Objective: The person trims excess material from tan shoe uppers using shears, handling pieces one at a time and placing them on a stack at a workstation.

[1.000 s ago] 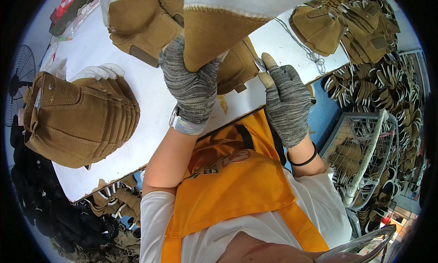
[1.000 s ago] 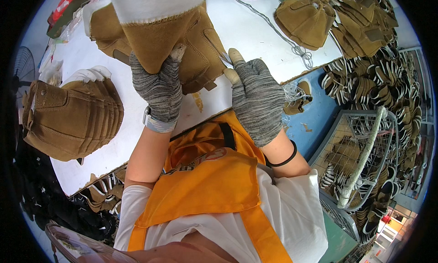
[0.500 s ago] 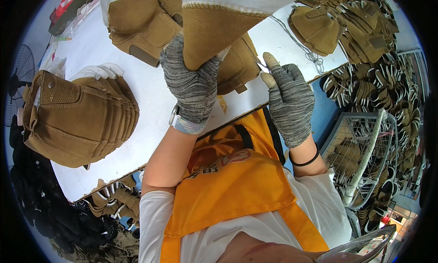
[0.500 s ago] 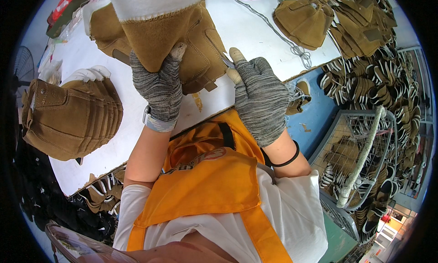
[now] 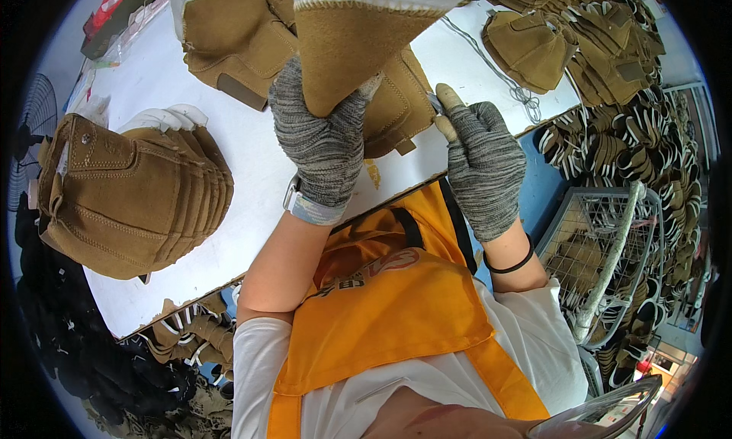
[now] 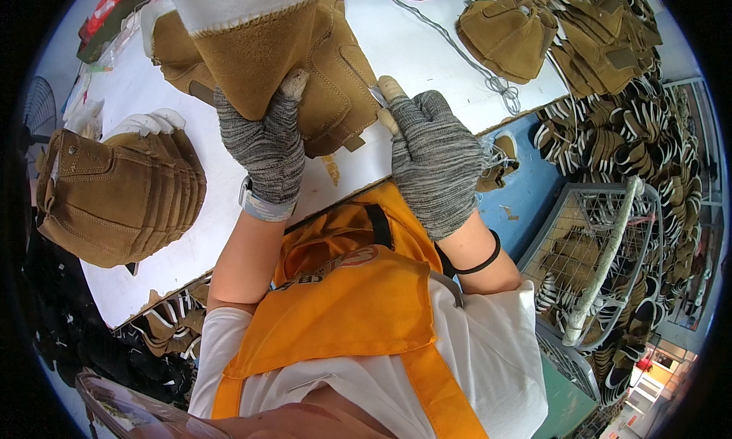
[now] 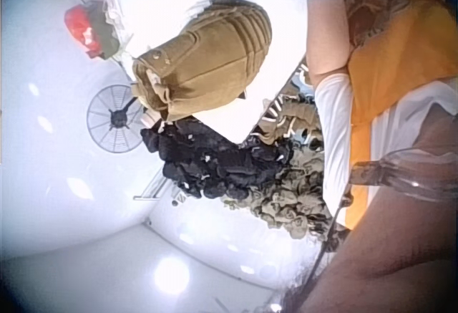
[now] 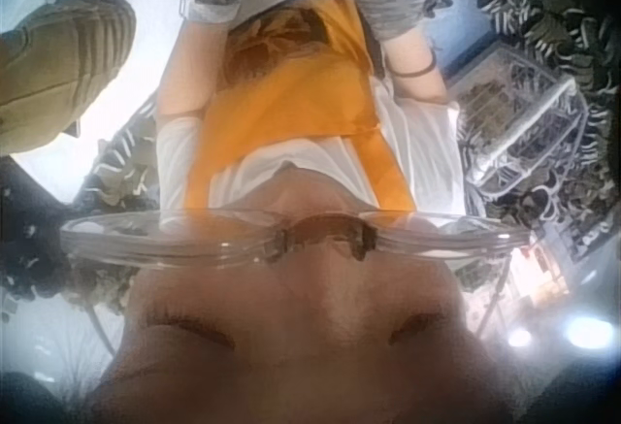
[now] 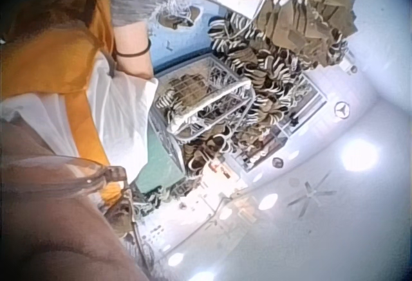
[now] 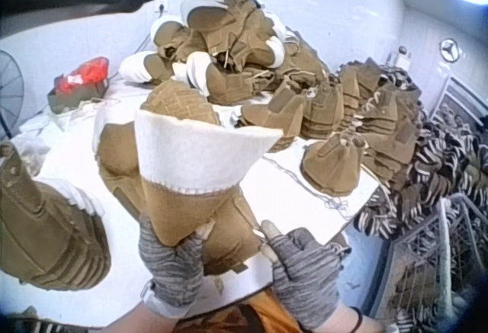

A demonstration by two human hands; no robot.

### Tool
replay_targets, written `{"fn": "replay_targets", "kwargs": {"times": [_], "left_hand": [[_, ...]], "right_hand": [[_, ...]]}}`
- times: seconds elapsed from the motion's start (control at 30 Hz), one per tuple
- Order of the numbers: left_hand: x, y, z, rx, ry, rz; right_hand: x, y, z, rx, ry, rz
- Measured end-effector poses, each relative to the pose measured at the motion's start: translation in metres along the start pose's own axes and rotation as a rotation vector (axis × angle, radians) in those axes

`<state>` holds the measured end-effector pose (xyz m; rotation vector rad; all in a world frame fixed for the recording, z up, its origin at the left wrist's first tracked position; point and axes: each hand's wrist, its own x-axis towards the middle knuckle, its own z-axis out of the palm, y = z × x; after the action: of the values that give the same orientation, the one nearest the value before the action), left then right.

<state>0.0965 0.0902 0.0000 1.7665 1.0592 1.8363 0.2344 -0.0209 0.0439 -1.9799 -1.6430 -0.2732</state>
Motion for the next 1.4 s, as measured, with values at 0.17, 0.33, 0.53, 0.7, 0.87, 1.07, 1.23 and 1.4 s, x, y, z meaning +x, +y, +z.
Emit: {"fn": "replay_targets", "kwargs": {"times": [0.17, 0.33, 0.53, 0.7, 0.87, 1.07, 1.23, 1.4], "left_hand": [[0.001, -0.001, 0.000, -0.035, -0.010, -0.059], [0.004, 0.006, 0.000, -0.018, -0.050, -0.083], [0.005, 0.008, 0.001, -0.009, -0.028, -0.153], [0.006, 0.012, 0.003, -0.165, -0.022, -0.194], [0.005, 0.006, 0.003, -0.185, -0.028, -0.193], [0.008, 0.007, 0.004, -0.134, -0.016, -0.190], [0.007, 0.010, 0.003, -0.161, -0.039, -0.181], [0.005, 0.014, 0.004, -0.253, -0.061, -0.214]], "right_hand": [[0.002, 0.004, 0.004, 0.167, -0.024, 0.032], [0.004, 0.022, 0.004, 0.884, -0.263, 0.386], [0.000, 0.054, 0.021, 1.585, -0.569, 0.642], [0.001, 0.069, 0.034, 2.074, -0.799, 0.616], [-0.002, 0.078, 0.045, 2.426, -0.878, 0.724], [0.001, 0.063, 0.030, 1.989, -0.551, 0.631], [-0.003, 0.043, 0.016, 1.232, -0.246, 0.446], [0.006, 0.016, 0.017, 0.872, -0.079, 0.306]]}}
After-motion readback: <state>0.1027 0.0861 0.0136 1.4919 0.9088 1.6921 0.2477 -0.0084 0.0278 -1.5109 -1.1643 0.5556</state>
